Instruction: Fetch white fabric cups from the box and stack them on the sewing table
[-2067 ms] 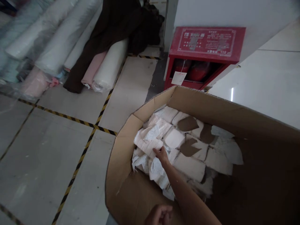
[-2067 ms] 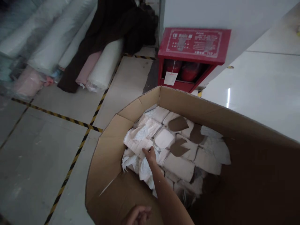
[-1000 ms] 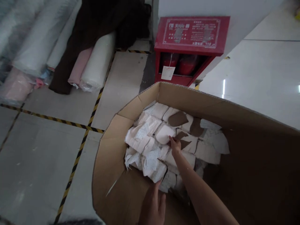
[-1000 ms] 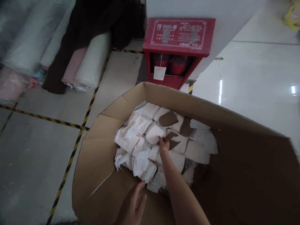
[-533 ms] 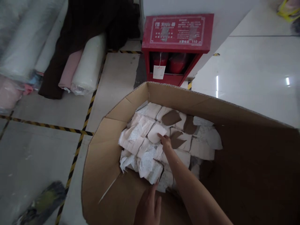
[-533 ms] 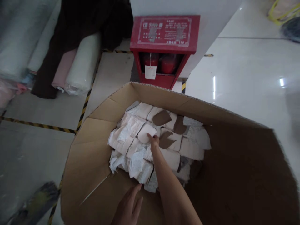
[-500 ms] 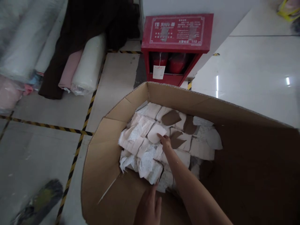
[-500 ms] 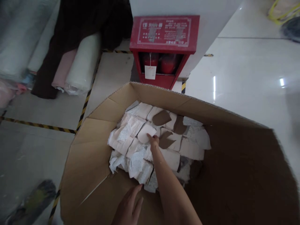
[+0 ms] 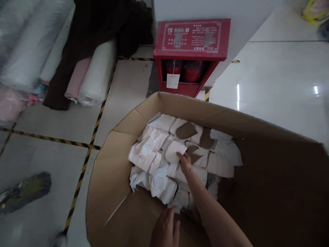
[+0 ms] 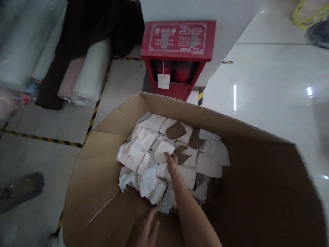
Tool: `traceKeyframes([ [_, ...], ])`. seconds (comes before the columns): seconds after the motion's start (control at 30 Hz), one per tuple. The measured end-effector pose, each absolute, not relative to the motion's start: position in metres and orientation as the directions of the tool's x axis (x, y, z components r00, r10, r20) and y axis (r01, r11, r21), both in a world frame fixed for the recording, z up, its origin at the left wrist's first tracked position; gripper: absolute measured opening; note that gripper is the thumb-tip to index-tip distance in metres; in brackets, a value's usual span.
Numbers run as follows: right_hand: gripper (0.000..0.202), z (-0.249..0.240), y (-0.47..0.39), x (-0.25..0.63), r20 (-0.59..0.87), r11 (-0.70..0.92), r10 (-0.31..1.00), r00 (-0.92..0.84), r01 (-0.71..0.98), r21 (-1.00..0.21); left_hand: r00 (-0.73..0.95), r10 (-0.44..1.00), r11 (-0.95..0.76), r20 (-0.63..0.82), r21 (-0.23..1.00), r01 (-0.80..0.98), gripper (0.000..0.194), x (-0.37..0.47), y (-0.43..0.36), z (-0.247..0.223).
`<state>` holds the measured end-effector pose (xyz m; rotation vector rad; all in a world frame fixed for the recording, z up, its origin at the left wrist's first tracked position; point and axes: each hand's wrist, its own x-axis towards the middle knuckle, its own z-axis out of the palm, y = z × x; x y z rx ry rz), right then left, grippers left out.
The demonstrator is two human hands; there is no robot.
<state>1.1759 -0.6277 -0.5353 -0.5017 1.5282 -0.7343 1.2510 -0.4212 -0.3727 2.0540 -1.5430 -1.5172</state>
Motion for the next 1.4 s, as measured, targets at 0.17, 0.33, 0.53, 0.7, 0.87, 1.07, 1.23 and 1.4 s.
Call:
traceKeyframes([
  [0.17,0.026,-0.541,-0.642,1.189,-0.692,0.685,-0.717,-0.079,0.105,-0.721,-0.058,-0.775,-0.458,-0.630,0.622,-0.634,0.046,1.252,-0.416,-0.375],
  [0.33,0.027,-0.525,-0.628,1.181,-0.619,0.617,-0.776,-0.123,0.056,-0.785,0.141,-0.802,-0.547,-0.581,0.618,-0.565,0.045,1.250,-0.427,-0.372],
  [0.53,0.025,-0.494,-0.552,1.147,-0.656,0.659,-0.747,-0.105,0.013,-0.752,0.505,-0.683,-0.731,-0.528,0.492,-0.474,0.041,1.257,-0.489,-0.422],
  [0.7,0.023,-0.493,-0.498,1.120,-0.752,0.757,-0.646,-0.135,0.014,-0.653,0.654,-0.609,-0.792,-0.449,0.391,-0.469,0.046,1.267,-0.516,-0.462],
  [0.87,0.023,-0.495,-0.480,1.095,-0.806,0.812,-0.574,-0.142,0.032,-0.583,0.694,-0.621,-0.781,-0.364,0.358,-0.511,0.045,1.268,-0.514,-0.471],
  [1.07,0.023,-0.494,-0.486,1.067,-0.827,0.831,-0.542,-0.148,0.049,-0.554,0.748,-0.613,-0.786,-0.254,0.294,-0.544,0.042,1.269,-0.515,-0.474],
  [1.23,0.024,-0.488,-0.490,1.049,-0.833,0.833,-0.536,-0.136,0.075,-0.548,0.762,-0.598,-0.800,-0.247,0.229,-0.554,0.037,1.271,-0.516,-0.485],
  [1.4,0.023,-0.483,-0.491,1.037,-0.847,0.846,-0.517,-0.120,0.080,-0.527,0.737,-0.633,-0.774,-0.238,0.206,-0.598,0.031,1.264,-0.517,-0.489],
])
